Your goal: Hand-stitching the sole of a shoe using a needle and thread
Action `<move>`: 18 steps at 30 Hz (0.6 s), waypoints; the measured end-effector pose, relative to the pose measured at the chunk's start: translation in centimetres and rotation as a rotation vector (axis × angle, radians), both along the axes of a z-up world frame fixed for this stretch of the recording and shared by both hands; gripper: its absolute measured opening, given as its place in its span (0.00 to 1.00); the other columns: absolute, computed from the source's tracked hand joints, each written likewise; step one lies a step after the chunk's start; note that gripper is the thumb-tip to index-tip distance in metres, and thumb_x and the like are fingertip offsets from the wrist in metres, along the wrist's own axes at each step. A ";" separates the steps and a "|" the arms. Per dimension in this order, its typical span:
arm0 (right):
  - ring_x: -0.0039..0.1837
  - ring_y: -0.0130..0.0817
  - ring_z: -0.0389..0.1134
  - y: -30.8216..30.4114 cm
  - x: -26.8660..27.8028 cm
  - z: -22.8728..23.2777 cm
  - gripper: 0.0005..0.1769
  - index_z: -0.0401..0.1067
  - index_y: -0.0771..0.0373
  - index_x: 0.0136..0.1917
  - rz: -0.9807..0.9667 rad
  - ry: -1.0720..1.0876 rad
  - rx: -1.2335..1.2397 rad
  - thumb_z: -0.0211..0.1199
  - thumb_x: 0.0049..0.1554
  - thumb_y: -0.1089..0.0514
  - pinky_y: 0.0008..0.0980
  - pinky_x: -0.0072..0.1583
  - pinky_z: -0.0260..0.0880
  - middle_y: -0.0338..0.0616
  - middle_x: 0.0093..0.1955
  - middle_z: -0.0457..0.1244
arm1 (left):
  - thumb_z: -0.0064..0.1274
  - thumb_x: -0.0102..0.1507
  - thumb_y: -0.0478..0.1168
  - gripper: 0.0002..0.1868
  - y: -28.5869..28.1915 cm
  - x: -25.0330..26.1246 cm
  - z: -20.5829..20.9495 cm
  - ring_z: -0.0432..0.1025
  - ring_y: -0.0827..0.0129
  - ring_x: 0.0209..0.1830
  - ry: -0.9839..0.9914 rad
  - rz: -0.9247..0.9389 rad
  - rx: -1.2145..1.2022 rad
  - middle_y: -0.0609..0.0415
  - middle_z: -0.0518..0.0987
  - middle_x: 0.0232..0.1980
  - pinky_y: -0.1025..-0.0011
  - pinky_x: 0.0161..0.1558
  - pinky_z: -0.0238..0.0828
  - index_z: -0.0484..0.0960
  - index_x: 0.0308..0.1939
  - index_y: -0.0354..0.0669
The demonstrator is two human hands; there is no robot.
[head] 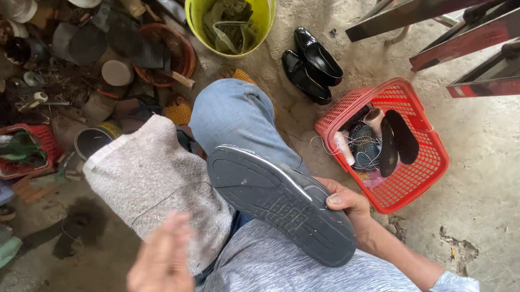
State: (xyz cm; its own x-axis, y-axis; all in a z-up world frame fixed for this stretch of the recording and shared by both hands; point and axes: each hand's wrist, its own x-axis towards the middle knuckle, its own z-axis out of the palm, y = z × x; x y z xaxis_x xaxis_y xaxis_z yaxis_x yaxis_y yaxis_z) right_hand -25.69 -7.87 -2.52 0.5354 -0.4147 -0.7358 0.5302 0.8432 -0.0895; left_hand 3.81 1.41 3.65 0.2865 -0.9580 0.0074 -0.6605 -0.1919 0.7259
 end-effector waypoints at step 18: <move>0.31 0.34 0.67 -0.1 0.3 0.3 0.31 0.72 0.78 0.52 0.081 0.033 -0.034 0.68 0.40 0.53 0.30 0.35 0.65 0.48 0.33 0.68 | 0.56 0.67 0.35 0.15 -3.4 -5.6 1.2 0.78 0.71 0.35 0.171 -0.348 -0.005 0.49 0.79 0.48 0.75 0.29 0.79 0.80 0.59 0.42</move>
State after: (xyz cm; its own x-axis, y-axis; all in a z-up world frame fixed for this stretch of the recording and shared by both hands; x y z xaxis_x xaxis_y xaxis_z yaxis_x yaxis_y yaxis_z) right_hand -25.42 -7.99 -2.19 0.5436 -0.3956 -0.7402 0.4563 0.8795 -0.1350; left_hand -1.84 -1.95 4.84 -0.0584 -0.9983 -0.0070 -0.5544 0.0266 0.8318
